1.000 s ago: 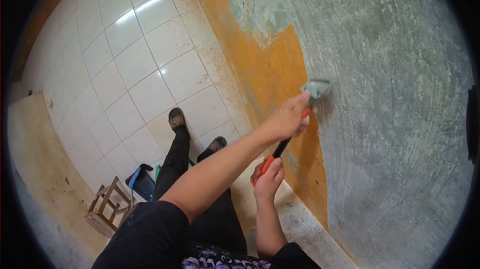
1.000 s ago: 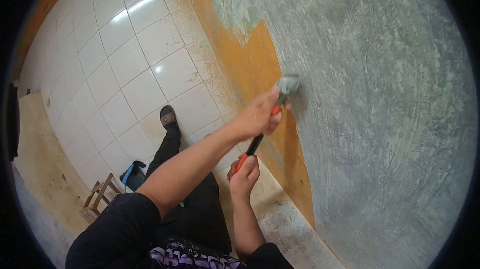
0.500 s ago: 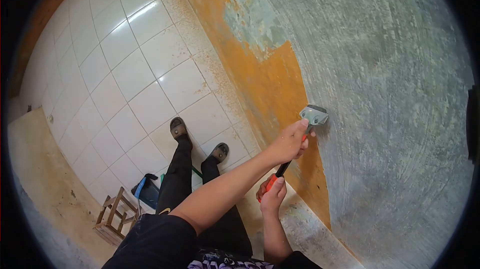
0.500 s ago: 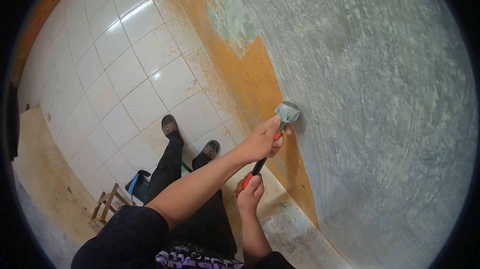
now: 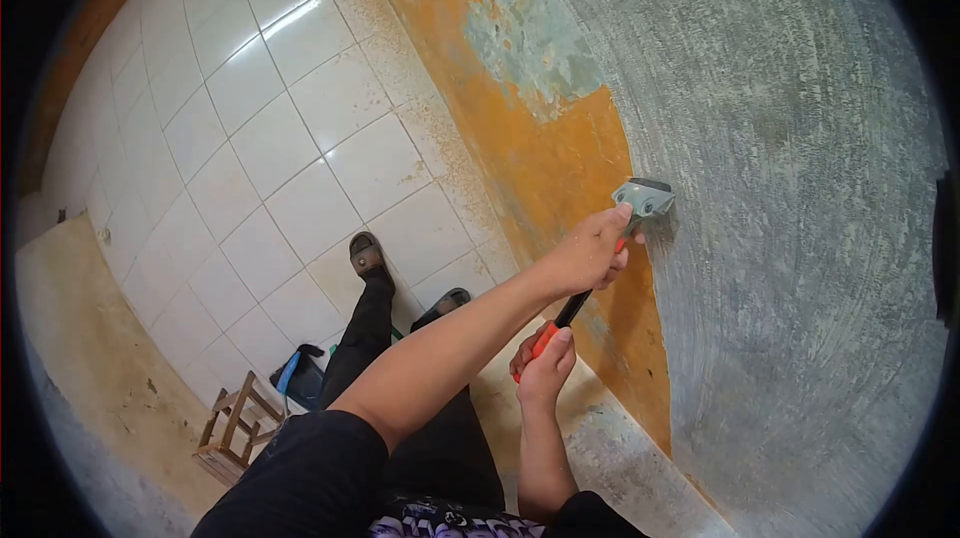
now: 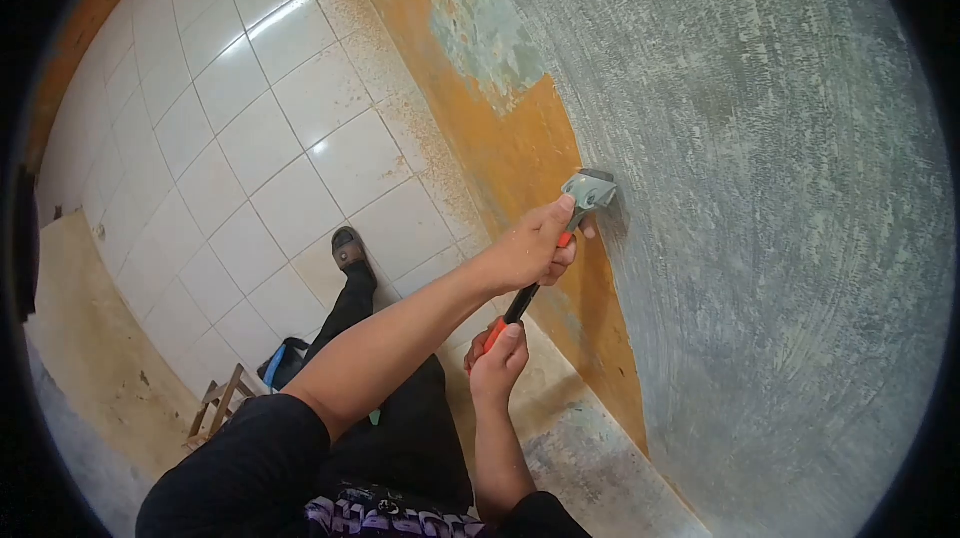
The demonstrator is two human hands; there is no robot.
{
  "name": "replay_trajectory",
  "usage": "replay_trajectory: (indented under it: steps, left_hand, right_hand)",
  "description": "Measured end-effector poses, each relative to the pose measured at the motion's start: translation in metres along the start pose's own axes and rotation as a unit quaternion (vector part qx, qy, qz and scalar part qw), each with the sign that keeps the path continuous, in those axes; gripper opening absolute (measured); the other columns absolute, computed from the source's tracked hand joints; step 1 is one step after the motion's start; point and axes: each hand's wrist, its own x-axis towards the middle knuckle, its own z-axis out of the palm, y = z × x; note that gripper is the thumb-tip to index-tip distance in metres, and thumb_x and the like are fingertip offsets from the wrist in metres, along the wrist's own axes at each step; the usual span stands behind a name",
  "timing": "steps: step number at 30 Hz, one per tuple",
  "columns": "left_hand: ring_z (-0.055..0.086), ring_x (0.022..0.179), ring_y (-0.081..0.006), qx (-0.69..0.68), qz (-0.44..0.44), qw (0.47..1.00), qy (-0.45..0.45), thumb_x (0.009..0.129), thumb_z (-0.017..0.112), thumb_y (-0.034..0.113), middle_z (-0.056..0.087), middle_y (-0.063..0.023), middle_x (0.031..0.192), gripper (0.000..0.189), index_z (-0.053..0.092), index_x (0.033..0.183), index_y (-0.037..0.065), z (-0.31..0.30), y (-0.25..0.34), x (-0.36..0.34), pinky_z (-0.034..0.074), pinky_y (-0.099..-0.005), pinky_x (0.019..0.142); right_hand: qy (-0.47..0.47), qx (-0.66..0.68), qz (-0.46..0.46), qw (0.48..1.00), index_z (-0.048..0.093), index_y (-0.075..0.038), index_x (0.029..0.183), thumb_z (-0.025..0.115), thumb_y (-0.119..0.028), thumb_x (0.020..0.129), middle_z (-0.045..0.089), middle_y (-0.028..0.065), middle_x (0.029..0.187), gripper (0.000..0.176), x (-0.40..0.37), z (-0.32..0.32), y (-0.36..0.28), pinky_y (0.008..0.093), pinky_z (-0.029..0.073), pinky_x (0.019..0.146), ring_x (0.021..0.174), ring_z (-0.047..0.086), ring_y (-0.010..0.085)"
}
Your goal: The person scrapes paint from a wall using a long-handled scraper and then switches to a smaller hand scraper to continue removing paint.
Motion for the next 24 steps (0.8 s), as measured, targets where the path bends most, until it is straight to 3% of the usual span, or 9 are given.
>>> replay_trajectory:
  steps: [16, 22, 24]
  left_hand:
    - [0.026, 0.051, -0.0075, -0.007, 0.019, 1.000, -0.004, 0.104, 0.023, 0.059, 0.028, 0.0048, 0.062, 0.061, 0.049, 0.108, 0.004, -0.003, 0.005, 0.002, 0.025, -0.0248, 0.047]
    - [0.027, 0.053, -0.0087, -0.011, 0.021, 1.000, -0.016, 0.105, 0.026, 0.057, 0.030, 0.0035, 0.064, 0.054, 0.046, 0.104, 0.007, 0.015, -0.008, -0.006, 0.028, -0.0258, 0.051]
    - [0.029, 0.055, -0.0089, -0.005, 0.025, 1.000, -0.004, 0.105, 0.028, 0.056, 0.032, 0.0022, 0.067, 0.050, 0.043, 0.100, 0.009, 0.025, -0.020, -0.015, 0.029, -0.0259, 0.052]
  right_hand:
    - [-0.013, -0.004, 0.010, 1.000, 0.046, -0.008, 0.093, 0.036, -0.053, 0.104, 0.040, 0.0006, 0.055, 0.047, 0.004, -0.003, -0.013, 0.0260, 0.033, 0.039, 0.041, 0.037, 0.0098]
    - [-0.062, 0.017, 0.014, 0.998, 0.045, -0.008, 0.096, 0.035, -0.053, 0.104, 0.040, 0.0007, 0.056, 0.046, 0.000, -0.032, -0.009, 0.0257, 0.034, 0.040, 0.041, 0.037, 0.0094]
    - [-0.126, 0.035, 0.018, 0.991, 0.045, -0.009, 0.099, 0.037, -0.050, 0.105, 0.042, 0.0009, 0.059, 0.042, -0.008, -0.058, 0.000, 0.0247, 0.037, 0.042, 0.043, 0.039, 0.0086]
